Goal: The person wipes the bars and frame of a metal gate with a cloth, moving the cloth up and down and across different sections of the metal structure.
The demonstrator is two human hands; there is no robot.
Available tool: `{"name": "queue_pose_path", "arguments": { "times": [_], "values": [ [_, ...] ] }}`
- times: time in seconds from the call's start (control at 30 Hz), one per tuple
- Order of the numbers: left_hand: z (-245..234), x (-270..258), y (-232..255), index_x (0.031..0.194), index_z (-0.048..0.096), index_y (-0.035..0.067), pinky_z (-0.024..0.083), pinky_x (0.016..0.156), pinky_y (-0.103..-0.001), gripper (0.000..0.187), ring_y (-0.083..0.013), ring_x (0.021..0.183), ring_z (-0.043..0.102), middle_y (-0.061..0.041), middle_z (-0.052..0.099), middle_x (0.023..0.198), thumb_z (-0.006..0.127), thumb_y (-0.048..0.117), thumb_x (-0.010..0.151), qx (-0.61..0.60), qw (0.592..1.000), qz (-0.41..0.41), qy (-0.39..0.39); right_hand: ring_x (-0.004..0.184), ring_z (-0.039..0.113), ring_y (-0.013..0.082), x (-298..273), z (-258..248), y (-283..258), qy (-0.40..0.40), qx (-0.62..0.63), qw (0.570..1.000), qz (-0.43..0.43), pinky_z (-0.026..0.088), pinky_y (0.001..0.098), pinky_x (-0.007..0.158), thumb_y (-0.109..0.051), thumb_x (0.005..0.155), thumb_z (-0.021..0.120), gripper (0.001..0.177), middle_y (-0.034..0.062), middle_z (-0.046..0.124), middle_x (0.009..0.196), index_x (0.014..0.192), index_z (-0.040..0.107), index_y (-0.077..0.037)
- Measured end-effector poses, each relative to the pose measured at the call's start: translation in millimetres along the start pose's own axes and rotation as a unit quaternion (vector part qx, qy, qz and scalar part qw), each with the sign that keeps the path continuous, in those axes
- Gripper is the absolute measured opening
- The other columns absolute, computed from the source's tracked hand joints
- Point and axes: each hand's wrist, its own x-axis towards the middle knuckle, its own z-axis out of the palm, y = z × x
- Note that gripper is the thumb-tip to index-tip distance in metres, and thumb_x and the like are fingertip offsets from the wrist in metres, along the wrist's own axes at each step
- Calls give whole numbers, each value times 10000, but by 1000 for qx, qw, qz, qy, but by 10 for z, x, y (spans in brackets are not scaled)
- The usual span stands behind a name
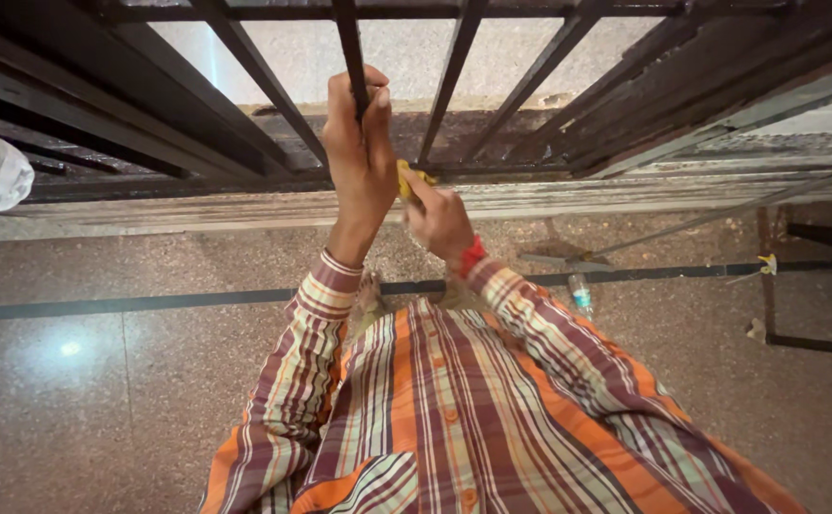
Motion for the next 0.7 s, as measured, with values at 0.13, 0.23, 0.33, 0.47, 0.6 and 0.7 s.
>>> {"name": "queue_pose_path", "arguments": {
  "times": [0.13,0.23,0.33,0.47,0.6,0.7],
  "values": [
    [3,11,25,1170,545,46,307,586,-269,51,-64,659,403,3,513,836,511,74,1146,11,1000,12,2,512,641,140,-393,-169,282,8,-63,996,55,570,280,496,-99,974,556,510,68,771,892,1483,531,-124],
    [14,3,22,1171,542,45,314,553,-252,56,-65,667,415,12,500,826,505,83,1153,2,1000,-7,3,550,610,117,-526,-246,550,123,7,980,156,530,258,452,-114,1045,505,476,73,769,1013,1519,465,-121],
    [42,8,-11,1144,554,40,301,581,-271,57,-66,639,399,6,501,819,505,69,1136,9,1000,6,12,642,649,79,-447,-309,776,239,127,949,161,562,217,540,-139,1118,480,400,67,754,1067,1509,411,-92],
    [55,9,-9,1143,551,38,284,587,-266,67,-68,644,381,8,501,825,490,64,1136,15,1000,9,14,551,593,77,-168,-258,772,277,179,922,203,494,218,474,-173,1103,499,333,51,715,928,1420,448,-86],
    [61,-2,16,1165,543,32,322,597,-262,63,-66,673,404,-17,515,883,494,70,1152,26,999,18,17,550,570,65,-90,-160,586,274,243,911,188,457,218,458,-187,1069,539,430,48,649,804,1476,416,-126],
    [67,11,-17,1135,536,34,286,576,-260,56,-62,669,357,-4,471,830,488,62,1140,21,1000,19,13,597,618,79,-197,-311,611,160,191,951,185,501,232,502,-188,1114,532,320,36,692,836,1420,482,-106]
  ]
}}
